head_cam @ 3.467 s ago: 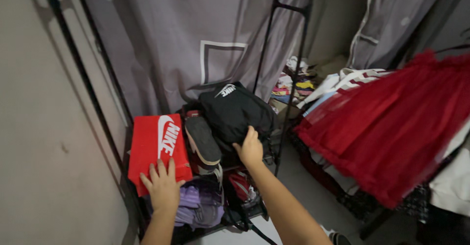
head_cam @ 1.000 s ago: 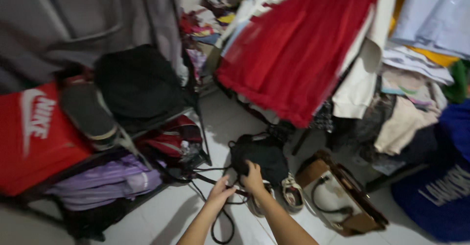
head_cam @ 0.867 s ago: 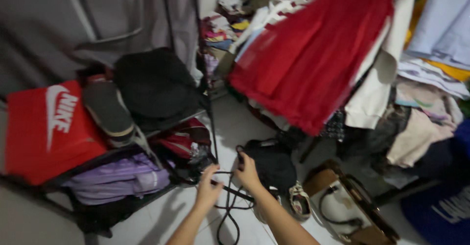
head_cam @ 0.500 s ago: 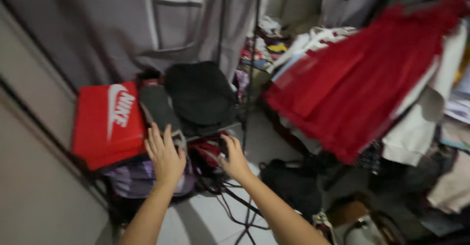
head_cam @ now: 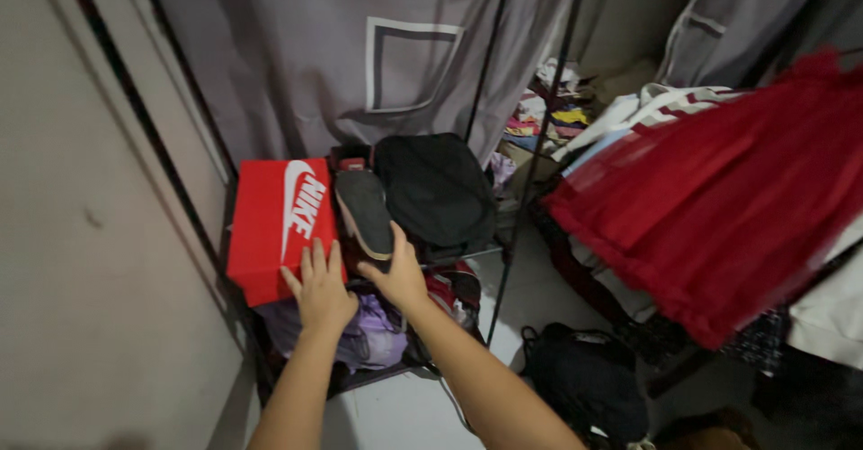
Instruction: The person organizes a cluttered room by moving several bags and a shoebox. They pick up a black Nike bag, a red shoebox, a black Under Armour bag, a red backpack, and a purple backpack, placing them onto a metal shelving unit. The person also adjusts the position of the shelving unit itself.
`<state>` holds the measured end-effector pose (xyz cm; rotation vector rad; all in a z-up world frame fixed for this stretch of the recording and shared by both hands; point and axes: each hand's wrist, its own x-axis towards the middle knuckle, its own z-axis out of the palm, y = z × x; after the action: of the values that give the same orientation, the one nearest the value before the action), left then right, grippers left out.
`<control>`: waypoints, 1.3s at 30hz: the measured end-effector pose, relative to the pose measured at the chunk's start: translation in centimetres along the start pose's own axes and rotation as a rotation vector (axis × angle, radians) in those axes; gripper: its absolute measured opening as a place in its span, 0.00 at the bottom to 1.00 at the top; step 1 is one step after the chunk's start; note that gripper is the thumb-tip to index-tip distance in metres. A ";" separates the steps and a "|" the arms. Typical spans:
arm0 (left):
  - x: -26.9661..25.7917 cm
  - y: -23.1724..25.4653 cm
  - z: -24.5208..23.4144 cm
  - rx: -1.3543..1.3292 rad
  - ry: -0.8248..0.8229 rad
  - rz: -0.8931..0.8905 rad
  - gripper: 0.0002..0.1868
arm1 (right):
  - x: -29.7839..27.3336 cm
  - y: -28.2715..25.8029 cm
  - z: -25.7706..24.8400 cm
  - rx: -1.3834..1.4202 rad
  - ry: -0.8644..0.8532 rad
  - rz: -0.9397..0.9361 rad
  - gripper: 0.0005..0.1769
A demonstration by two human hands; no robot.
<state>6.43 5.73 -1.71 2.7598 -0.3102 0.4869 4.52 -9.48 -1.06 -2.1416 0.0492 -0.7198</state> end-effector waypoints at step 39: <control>14.8 0.6 19.8 0.260 0.462 0.143 0.21 | -27.5 27.5 -28.6 0.754 0.566 0.991 0.19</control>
<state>25.69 -3.96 -13.85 2.7648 -0.3500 1.2527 -27.14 -39.87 -21.16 -0.9407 0.9134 -0.5650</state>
